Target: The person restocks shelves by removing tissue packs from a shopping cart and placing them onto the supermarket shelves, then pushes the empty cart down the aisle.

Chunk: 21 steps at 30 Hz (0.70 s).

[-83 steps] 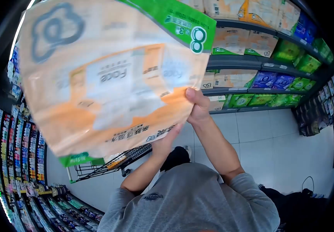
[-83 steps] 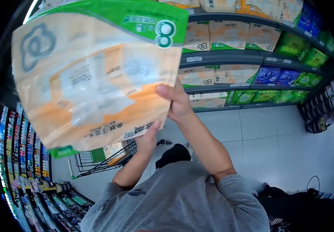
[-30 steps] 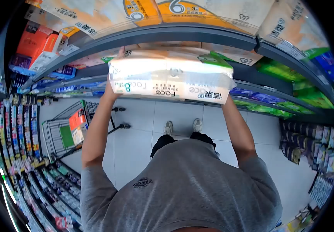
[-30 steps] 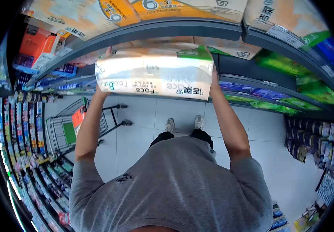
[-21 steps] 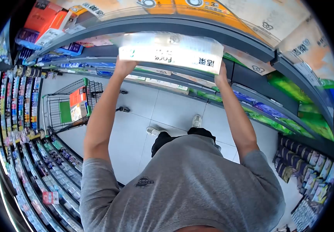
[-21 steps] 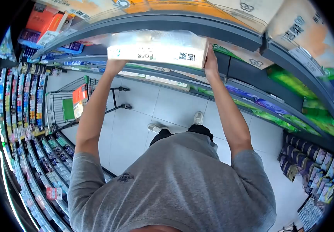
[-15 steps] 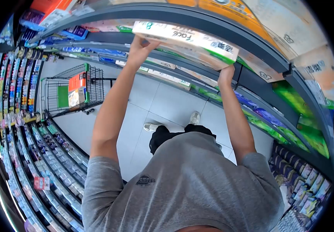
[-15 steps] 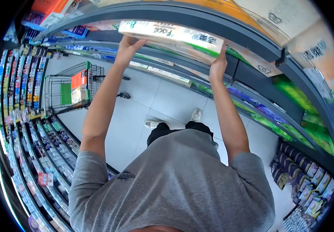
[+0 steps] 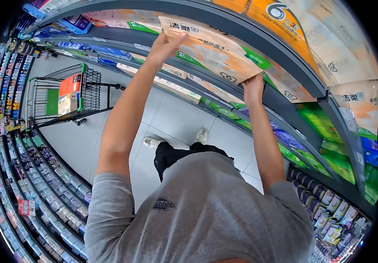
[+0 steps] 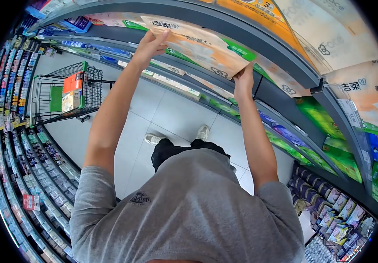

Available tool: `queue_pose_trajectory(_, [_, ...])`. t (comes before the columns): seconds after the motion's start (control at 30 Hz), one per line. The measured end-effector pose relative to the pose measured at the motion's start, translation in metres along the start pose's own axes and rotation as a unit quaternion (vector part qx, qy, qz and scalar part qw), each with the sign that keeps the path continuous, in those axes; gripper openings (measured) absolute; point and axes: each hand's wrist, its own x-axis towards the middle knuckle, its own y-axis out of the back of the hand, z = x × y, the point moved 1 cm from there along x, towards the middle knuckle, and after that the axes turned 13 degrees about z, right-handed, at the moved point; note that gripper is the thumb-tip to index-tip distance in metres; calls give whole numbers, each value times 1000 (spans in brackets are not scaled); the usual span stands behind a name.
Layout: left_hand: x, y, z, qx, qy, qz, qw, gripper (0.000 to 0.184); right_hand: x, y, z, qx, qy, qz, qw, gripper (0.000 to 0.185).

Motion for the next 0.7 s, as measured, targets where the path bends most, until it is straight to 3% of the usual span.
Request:
queue_pose_trajectory(0.23, [3, -9, -1, -25, 14, 9, 1000, 69, 1, 2, 1, 51, 63, 13, 997, 54])
queue_pose_trajectory(0.27, [4, -3, -3, -43, 44, -12, 998, 75, -2, 3, -1, 54, 59, 28, 996, 54])
queue_pose_trajectory(0.37, [1, 11, -23, -103, 19, 28, 994, 80, -6, 15, 5, 60, 97, 65, 991, 54])
queue_pose_trajectory(0.47, [-20, 50, -56, -32, -75, 45, 996, 66, -31, 30, 20, -52, 161, 197, 966, 49])
queue_pose_trajectory(0.5, [-36, 69, -63, -52, 4, 6, 999, 54, -46, 29, 28, -78, 183, 235, 951, 48])
queue_pose_trajectory(0.53, [-46, 85, -94, -74, 52, 5, 996, 47, -54, 36, 43, -107, 173, 188, 961, 45])
queue_pose_trajectory(0.57, [-56, 106, -130, -67, 119, -15, 990, 51, -59, 44, 63, -140, 163, 140, 967, 44])
queue_pose_trajectory(0.63, [-98, 149, -212, -33, 194, 8, 980, 51, -76, 43, 118, -292, 166, 83, 938, 40])
queue_pose_trajectory(0.67, [-127, 168, -275, -14, 198, 84, 976, 42, -75, 56, 156, -343, 112, 10, 932, 34])
queue_pose_trajectory(0.7, [-158, 204, -335, 166, 225, 35, 960, 50, -78, 68, 188, -441, 89, -57, 891, 29])
